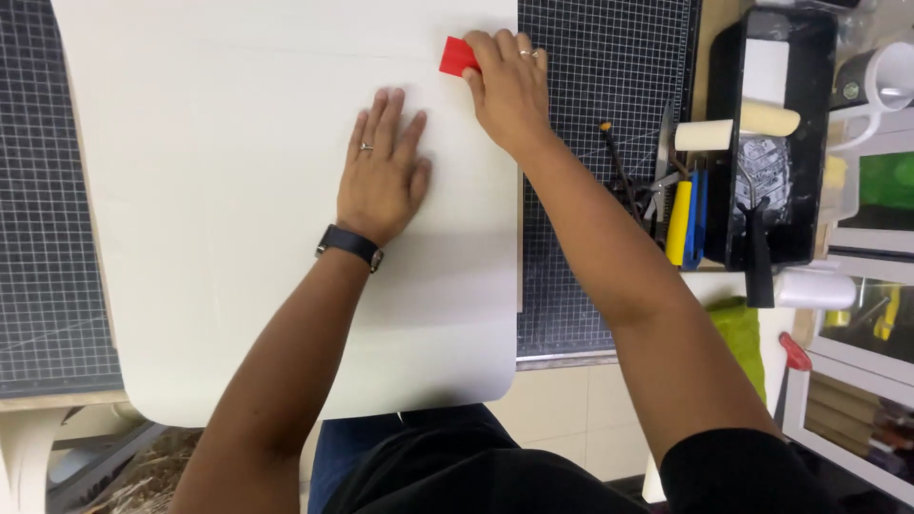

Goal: Assembling and treating cardboard pieces using a squeegee, roller, and cloth on a workshop table.

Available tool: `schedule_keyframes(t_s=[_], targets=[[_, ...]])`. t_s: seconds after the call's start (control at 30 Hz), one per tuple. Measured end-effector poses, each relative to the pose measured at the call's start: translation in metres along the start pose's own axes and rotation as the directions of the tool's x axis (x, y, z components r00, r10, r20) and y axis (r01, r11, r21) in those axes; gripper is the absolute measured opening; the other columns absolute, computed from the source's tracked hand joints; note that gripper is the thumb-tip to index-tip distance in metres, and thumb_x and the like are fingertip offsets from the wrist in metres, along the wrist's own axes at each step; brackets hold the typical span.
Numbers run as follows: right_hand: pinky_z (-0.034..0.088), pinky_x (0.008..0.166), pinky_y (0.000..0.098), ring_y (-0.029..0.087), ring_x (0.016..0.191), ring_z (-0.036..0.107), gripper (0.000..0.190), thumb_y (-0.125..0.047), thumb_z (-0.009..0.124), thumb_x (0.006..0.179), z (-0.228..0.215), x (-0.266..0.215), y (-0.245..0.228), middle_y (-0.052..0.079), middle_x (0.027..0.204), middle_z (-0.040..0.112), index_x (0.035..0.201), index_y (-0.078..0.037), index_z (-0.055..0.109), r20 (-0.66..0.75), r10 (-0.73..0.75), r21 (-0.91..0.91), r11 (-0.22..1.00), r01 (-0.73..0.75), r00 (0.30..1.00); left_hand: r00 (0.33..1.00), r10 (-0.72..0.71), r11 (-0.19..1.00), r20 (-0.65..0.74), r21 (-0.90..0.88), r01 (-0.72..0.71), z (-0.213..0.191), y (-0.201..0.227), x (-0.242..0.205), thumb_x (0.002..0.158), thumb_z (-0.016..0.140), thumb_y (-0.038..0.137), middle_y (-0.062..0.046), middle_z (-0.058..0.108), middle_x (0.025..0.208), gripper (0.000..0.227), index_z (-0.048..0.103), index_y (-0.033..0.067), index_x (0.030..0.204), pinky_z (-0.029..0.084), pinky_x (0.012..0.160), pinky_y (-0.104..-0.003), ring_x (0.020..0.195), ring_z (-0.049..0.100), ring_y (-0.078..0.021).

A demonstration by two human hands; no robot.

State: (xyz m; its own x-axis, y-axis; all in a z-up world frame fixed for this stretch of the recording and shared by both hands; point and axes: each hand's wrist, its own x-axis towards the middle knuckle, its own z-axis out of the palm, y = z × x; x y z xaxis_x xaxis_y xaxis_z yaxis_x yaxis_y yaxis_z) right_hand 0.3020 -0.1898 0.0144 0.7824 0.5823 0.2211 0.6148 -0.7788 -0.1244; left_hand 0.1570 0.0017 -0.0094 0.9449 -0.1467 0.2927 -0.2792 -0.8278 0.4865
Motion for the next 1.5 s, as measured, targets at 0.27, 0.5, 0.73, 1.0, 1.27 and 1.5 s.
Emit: schedule_keyframes(t_s=[0.27, 0.5, 0.73, 1.0, 1.27, 1.5], targets=[[0.037, 0.083, 0.0467, 0.034, 0.100, 0.054, 0.030, -0.031, 0.048, 0.107, -0.030, -0.123, -0.060, 0.010, 0.112, 0.059, 0.129, -0.013, 0.060, 0.177, -0.035, 0.066, 0.998, 0.024, 0.984, 0.994, 0.083, 0.975, -0.070, -0.201, -0.095, 0.003, -0.013, -0.004, 0.104, 0.053, 0.003, -0.022, 0.043, 0.157, 0.039, 0.062, -0.0025, 0.142, 0.019, 0.124, -0.063, 0.149, 0.025, -0.0453], [0.039, 0.080, 0.0424, 0.027, 0.090, 0.053, 0.016, -0.023, 0.057, 0.105, -0.062, -0.223, -0.119, 0.006, 0.099, 0.057, 0.119, -0.016, 0.059, 0.200, -0.063, 0.055, 0.997, 0.053, 0.978, 0.993, 0.090, 0.986, -0.072, -0.136, -0.099, 0.004, -0.007, -0.007, 0.106, 0.054, 0.007, -0.026, 0.045, 0.152, 0.038, 0.060, -0.0046, 0.142, 0.015, 0.123, -0.058, 0.145, 0.034, -0.0470], [0.040, 0.075, 0.0393, 0.025, 0.084, 0.052, 0.013, -0.024, 0.059, 0.106, -0.067, -0.256, -0.137, 0.003, 0.096, 0.055, 0.117, -0.017, 0.060, 0.128, -0.073, 0.032, 0.997, 0.069, 0.989, 0.997, 0.029, 0.978, 0.069, 0.204, -0.043, 0.013, 0.011, -0.015, 0.116, 0.049, 0.033, -0.024, 0.041, 0.157, 0.052, 0.047, 0.0007, 0.157, 0.014, 0.123, -0.057, 0.142, 0.029, -0.0492], [0.039, 0.076, 0.0399, 0.025, 0.083, 0.051, 0.011, -0.024, 0.059, 0.105, -0.065, -0.270, -0.145, 0.003, 0.094, 0.053, 0.115, -0.019, 0.061, 0.143, -0.061, 0.023, 0.998, 0.058, 0.988, 0.991, -0.027, 0.990, 0.129, 0.138, 0.009, 0.000, 0.036, -0.063, 0.120, 0.046, 0.037, -0.014, 0.016, 0.171, 0.057, 0.027, 0.0090, 0.167, 0.013, 0.130, -0.059, 0.156, 0.007, -0.0409], [0.040, 0.086, 0.0464, 0.033, 0.098, 0.053, 0.040, -0.001, 0.056, 0.089, -0.061, -0.298, -0.109, 0.003, 0.103, 0.055, 0.122, -0.024, 0.062, 0.262, 0.037, -0.021, 0.999, -0.032, 0.964, 0.993, -0.011, 0.995, 0.118, 0.103, -0.001, -0.005, 0.034, -0.062, 0.119, 0.044, 0.034, -0.015, 0.018, 0.170, 0.056, 0.031, 0.0073, 0.166, 0.013, 0.130, -0.059, 0.155, 0.008, -0.0425], [0.038, 0.085, 0.0426, 0.028, 0.101, 0.054, 0.019, -0.028, 0.060, 0.107, -0.098, -0.289, -0.083, 0.004, 0.110, 0.063, 0.123, -0.020, 0.067, 0.208, 0.199, 0.125, 0.966, -0.228, 0.958, 0.999, 0.046, 0.999, -0.004, -0.011, -0.046, 0.001, 0.033, -0.064, 0.113, 0.053, 0.025, -0.023, 0.031, 0.163, 0.049, 0.046, 0.0038, 0.157, 0.019, 0.127, -0.060, 0.152, 0.017, -0.0454]])
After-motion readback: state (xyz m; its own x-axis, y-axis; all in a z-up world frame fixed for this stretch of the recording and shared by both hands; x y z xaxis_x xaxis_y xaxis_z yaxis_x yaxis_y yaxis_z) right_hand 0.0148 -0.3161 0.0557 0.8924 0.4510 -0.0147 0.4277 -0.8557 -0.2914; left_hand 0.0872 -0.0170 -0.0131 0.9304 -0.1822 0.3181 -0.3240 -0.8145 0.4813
